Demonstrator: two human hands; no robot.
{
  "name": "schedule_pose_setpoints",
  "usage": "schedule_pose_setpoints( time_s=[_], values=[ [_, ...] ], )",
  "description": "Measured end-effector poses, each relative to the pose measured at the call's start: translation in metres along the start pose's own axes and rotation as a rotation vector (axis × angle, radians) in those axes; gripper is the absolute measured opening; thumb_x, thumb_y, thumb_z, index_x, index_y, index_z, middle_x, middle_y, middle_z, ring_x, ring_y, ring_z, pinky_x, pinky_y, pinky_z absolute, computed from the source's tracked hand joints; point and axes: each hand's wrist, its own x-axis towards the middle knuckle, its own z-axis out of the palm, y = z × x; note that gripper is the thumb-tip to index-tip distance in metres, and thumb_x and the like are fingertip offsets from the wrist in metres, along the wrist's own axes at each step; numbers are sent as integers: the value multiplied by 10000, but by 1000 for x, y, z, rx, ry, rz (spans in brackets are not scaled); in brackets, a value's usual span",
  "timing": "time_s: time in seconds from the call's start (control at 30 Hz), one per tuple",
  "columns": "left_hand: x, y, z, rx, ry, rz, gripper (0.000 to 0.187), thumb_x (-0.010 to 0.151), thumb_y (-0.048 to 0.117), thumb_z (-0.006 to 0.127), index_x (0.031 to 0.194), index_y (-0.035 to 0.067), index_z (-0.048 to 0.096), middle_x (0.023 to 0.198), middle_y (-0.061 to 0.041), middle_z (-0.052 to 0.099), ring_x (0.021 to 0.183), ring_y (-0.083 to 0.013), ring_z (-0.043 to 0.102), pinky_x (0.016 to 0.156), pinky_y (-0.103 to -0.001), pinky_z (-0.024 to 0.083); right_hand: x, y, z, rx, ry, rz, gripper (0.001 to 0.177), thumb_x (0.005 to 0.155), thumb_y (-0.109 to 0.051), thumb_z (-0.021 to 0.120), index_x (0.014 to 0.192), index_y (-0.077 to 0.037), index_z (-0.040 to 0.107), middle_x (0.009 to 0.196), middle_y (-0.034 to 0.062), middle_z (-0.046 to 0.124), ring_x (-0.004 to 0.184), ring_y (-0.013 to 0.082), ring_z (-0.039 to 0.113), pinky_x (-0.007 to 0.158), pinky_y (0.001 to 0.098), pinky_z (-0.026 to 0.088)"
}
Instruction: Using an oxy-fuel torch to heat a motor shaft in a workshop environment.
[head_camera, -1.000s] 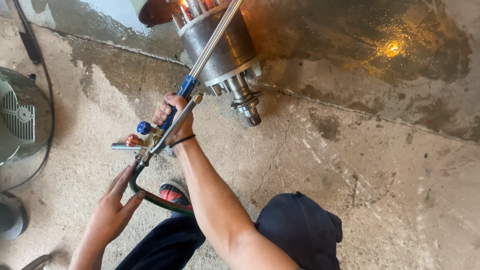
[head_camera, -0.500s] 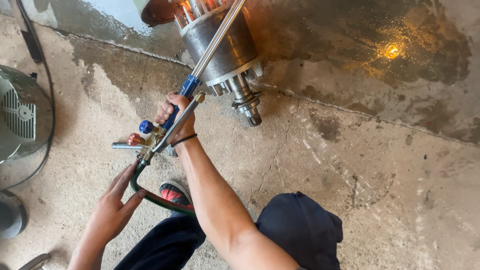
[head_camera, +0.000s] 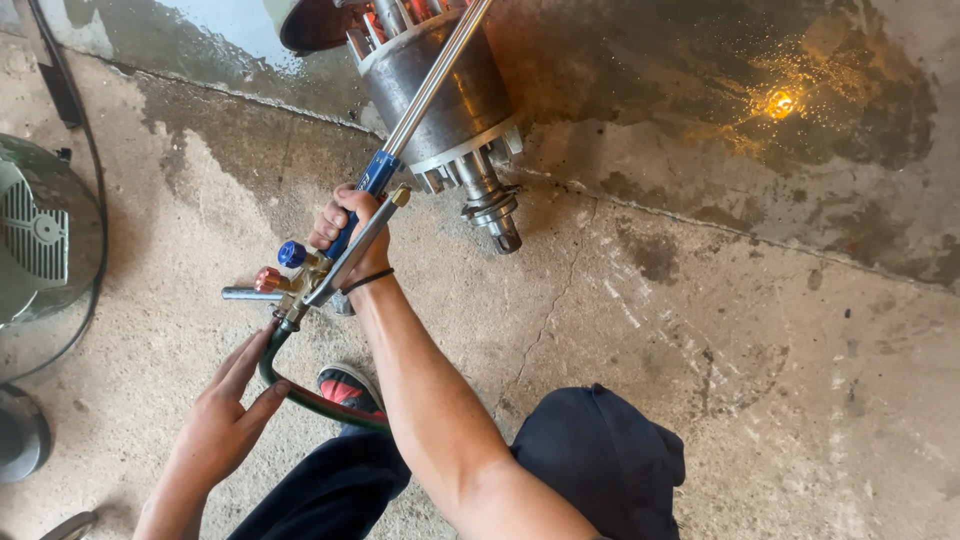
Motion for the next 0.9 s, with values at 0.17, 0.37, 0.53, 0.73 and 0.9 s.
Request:
schedule_pose_setpoints(
  time_s=[0.17,0.37,0.53,0.73,0.9],
  values=[
    [-3,7,-4,10,-21,-48,766,885,407,594,1598,384,315,1628,-25,416,1440,-294,452,1142,-504,373,-2,1,1,8,-3,-1,157,830,-182,633,748,-207,502,538,-109,457,433,50,424,409,217,376],
    [-2,1,-2,-2,-15,-24,766,881,404,599,1596,352,331,1616,-42,428,1436,-302,457,1142,-515,370,-4,1,3,-22,-6,-19,172,838,-185,626,738,-207,488,537,-114,460,431,48,418,415,215,378],
    [-2,-1,-2,29,-14,-49,774,872,410,609,1594,354,335,1614,-33,434,1429,-294,467,1135,-517,386,-8,1,6,-5,28,10,161,834,-183,625,766,-210,481,543,-114,448,438,49,414,419,212,369],
    [-7,0,-10,-58,32,-184,647,877,341,654,1508,371,516,1439,8,648,1261,-304,640,1049,-452,487,-10,15,-3,13,-31,9,77,852,-167,626,835,-194,556,562,-101,481,447,60,442,414,222,379],
    [-9,-2,-14,-86,38,-288,553,854,343,707,1390,284,585,1356,-6,721,1342,-210,619,1024,-437,486,-17,36,-9,-43,-106,54,151,861,-170,590,746,-230,512,553,-107,449,455,57,420,439,231,351]
  ],
)
